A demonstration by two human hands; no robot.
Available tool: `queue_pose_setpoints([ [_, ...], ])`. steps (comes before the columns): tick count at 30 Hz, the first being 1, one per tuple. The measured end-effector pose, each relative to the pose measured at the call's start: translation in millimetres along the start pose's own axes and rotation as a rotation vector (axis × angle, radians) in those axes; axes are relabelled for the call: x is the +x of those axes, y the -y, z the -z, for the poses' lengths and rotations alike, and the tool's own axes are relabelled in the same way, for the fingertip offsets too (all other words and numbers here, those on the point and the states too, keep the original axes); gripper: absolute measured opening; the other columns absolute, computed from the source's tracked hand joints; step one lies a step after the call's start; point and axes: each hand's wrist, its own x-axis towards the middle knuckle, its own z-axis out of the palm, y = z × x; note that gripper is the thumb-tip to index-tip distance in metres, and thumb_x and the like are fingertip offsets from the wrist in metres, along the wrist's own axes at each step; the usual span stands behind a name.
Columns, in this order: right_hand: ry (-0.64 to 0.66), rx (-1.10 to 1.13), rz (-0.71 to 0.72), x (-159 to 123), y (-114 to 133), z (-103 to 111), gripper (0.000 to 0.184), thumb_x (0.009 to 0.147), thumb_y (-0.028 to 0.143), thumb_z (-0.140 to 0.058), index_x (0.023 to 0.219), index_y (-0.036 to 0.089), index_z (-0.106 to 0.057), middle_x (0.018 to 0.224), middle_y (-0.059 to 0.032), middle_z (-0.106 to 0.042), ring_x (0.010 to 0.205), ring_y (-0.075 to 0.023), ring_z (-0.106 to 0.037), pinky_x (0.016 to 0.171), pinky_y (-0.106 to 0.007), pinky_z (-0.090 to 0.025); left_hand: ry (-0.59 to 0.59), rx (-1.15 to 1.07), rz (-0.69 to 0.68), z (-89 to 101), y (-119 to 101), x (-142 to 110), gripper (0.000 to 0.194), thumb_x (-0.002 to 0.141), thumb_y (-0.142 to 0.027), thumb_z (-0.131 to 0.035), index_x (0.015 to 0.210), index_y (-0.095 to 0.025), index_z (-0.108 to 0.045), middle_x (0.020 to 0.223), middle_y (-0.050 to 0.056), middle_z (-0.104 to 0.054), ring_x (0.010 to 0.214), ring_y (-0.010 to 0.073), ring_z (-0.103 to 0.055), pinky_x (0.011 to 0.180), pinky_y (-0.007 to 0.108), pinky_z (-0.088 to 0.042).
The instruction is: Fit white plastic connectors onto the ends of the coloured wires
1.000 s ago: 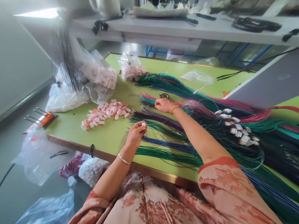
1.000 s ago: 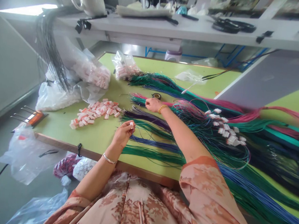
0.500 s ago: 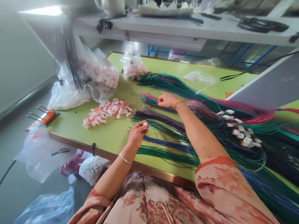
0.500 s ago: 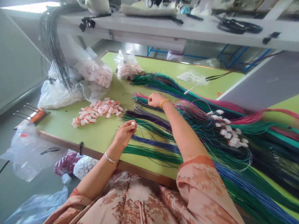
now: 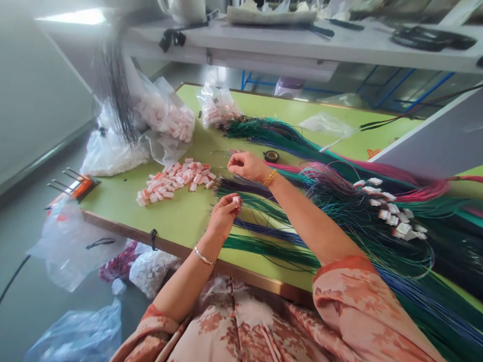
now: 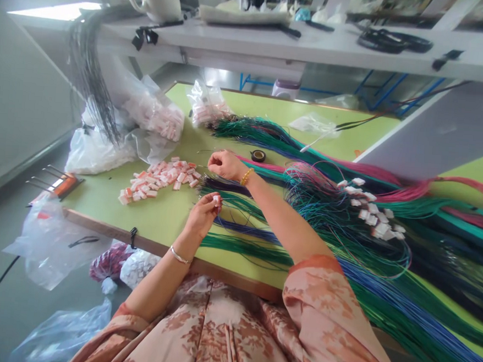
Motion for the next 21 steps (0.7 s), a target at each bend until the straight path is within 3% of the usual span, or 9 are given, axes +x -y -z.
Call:
queue_pose_setpoints([
  [5,-0.016,0.125,-0.022,-38.8,8.5,-3.3,0.018,0.071,0.031,-0.059,0.072,0.013,-0.062,0.065,0.0007,-0.059,0.060,-0.0091,-0.048,0.058,-0.022,-0.038,0.035,-0.068,-0.005,-1.9,-0.6,0.4,0.024,0.066,-0.011,-0.077,0.088,-0.015,-0.067,0.080,0.002,-0.064,0.069,0.0075,-0.056,0.068,0.022,-0.044],
  [11,-0.075,0.048,-0.102,-83.6,-2.0,-12.3,0.018,0.072,0.030,-0.055,0.066,0.013,-0.060,0.058,0.0015,-0.055,0.054,-0.0078,-0.042,0.052,-0.021,-0.032,0.067,-0.110,0.024,-5.9,-3.6,-1.4,0.022,0.069,-0.008,-0.072,0.089,-0.016,-0.067,0.079,0.000,-0.062,0.067,0.0065,-0.055,0.064,0.019,-0.046],
  [21,-0.113,0.023,-0.065,-104.5,-18.9,-24.3,0.017,0.074,0.029,-0.054,0.065,0.015,-0.056,0.054,0.0045,-0.049,0.050,-0.0065,-0.035,0.050,-0.021,-0.028,0.051,-0.101,0.073,-8.4,-5.2,-3.8,0.023,0.071,-0.004,-0.069,0.091,-0.016,-0.064,0.082,0.000,-0.063,0.067,0.0051,-0.058,0.067,0.018,-0.048],
])
